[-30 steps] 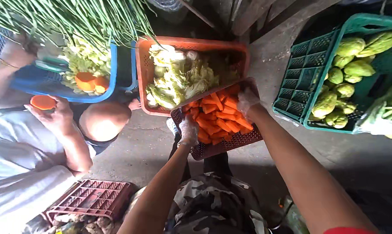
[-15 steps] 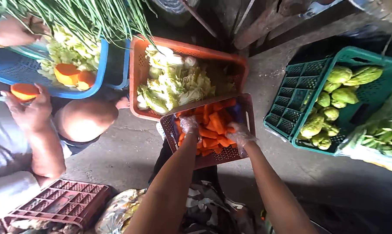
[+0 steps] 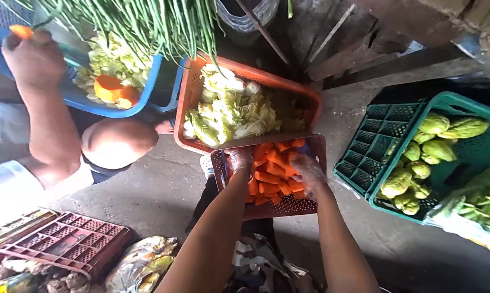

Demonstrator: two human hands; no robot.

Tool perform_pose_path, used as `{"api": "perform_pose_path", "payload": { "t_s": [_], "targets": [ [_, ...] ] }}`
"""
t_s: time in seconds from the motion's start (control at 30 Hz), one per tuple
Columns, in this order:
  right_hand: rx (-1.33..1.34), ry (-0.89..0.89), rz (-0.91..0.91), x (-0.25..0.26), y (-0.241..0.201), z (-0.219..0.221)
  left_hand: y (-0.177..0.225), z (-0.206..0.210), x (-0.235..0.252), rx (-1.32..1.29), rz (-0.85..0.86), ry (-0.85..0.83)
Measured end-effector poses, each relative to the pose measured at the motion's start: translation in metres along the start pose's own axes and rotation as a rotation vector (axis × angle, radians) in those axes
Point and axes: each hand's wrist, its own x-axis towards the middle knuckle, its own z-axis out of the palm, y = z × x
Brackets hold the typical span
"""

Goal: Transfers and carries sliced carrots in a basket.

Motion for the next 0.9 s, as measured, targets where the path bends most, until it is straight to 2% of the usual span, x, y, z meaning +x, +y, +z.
{"api": "perform_pose_path", "payload": {
  "t_s": [0.1,0.17,0.3,0.4,0.53,0.63,0.7,0.77,0.9],
  "targets": [
    [0.367,-0.039,-0.079,-0.026,-0.003,0.005,-0.027,-0.011,-0.004,-0.29,0.111,0.008],
    [0.49,-0.15,-0.121,-0.037,-0.008,0.016,-0.05,-0.025,-0.014,-0.622,0.207,-0.097],
    [0.52,-0.272,-0.198,-0.056,-0.033,0.07,-0.088,-0.063,-0.045,-1.082,0.256,-0.408],
    [0.522,-0.275,-0.26,-0.065,-0.08,0.138,-0.092,-0.11,-0.045,-1.259,0.328,-0.378],
    [0.563,-0.326,-0.308,-0.058,-0.154,0.227,-0.092,-0.174,-0.007,-1.323,0.378,-0.085],
    [0.482,-0.382,-0.319,-0.051,-0.212,0.283,-0.089,-0.233,0.027,-1.347,0.333,0.061],
    [0.367,-0.357,-0.357,-0.043,-0.246,0.314,-0.085,-0.266,0.05,-1.273,0.305,0.079],
    [0.285,-0.298,-0.397,-0.037,-0.277,0.335,-0.078,-0.294,0.072,-1.094,0.324,0.062],
    [0.28,-0.208,-0.406,-0.002,-0.312,0.358,-0.056,-0.322,0.118,-0.831,0.419,0.026]
  ]
}}
